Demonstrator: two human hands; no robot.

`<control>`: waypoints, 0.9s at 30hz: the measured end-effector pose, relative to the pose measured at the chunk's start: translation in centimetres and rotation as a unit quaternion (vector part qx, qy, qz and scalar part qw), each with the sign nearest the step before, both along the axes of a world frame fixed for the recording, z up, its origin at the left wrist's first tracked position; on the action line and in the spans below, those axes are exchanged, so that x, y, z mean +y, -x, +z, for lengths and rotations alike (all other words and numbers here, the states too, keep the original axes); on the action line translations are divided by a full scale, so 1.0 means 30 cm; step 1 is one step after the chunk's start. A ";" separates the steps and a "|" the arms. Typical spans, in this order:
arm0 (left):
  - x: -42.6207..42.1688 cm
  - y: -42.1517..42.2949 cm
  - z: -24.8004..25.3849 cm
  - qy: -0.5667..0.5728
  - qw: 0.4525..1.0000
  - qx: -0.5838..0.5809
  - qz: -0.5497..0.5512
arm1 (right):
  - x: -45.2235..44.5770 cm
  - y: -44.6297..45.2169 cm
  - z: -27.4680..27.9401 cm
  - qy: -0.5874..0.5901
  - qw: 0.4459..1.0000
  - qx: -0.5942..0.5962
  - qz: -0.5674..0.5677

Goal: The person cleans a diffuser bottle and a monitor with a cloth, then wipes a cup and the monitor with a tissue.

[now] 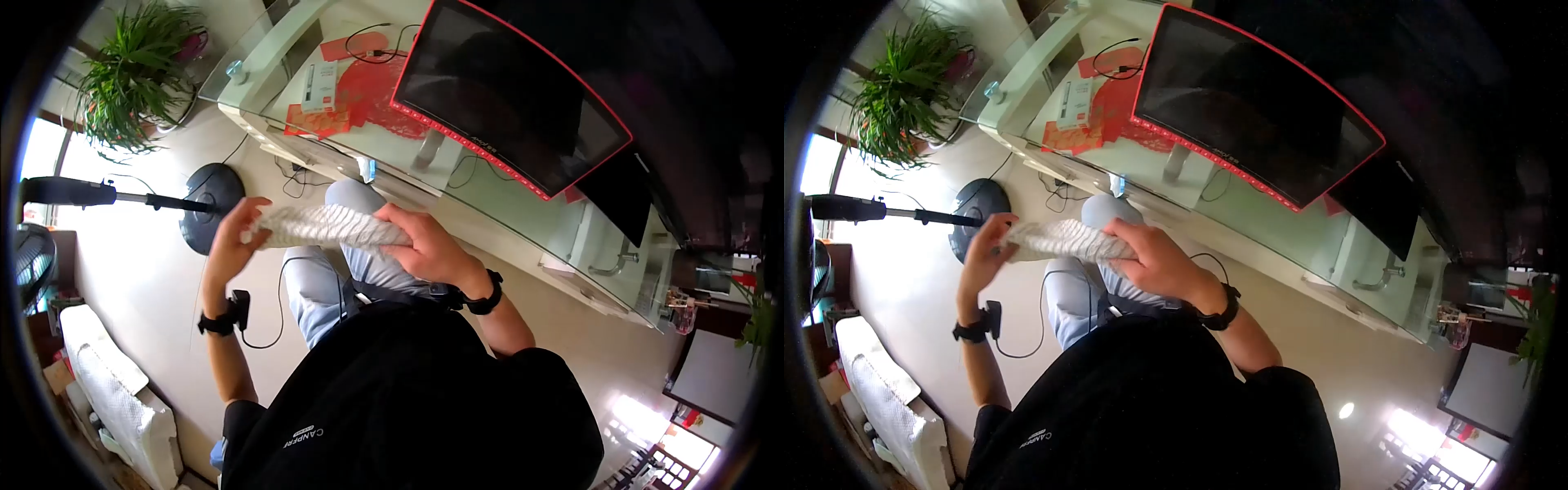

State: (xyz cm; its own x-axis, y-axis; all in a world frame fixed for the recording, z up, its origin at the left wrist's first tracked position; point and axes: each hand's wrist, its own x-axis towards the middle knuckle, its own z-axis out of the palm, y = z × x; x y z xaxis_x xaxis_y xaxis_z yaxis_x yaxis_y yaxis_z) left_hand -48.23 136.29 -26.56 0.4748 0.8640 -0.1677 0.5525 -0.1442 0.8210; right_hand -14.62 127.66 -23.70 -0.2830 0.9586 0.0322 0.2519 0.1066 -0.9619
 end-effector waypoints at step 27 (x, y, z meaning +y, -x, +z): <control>-0.231 -0.553 0.182 -0.094 0.984 -0.140 -0.058 | -0.193 -0.112 0.019 -0.117 0.912 -0.271 -0.286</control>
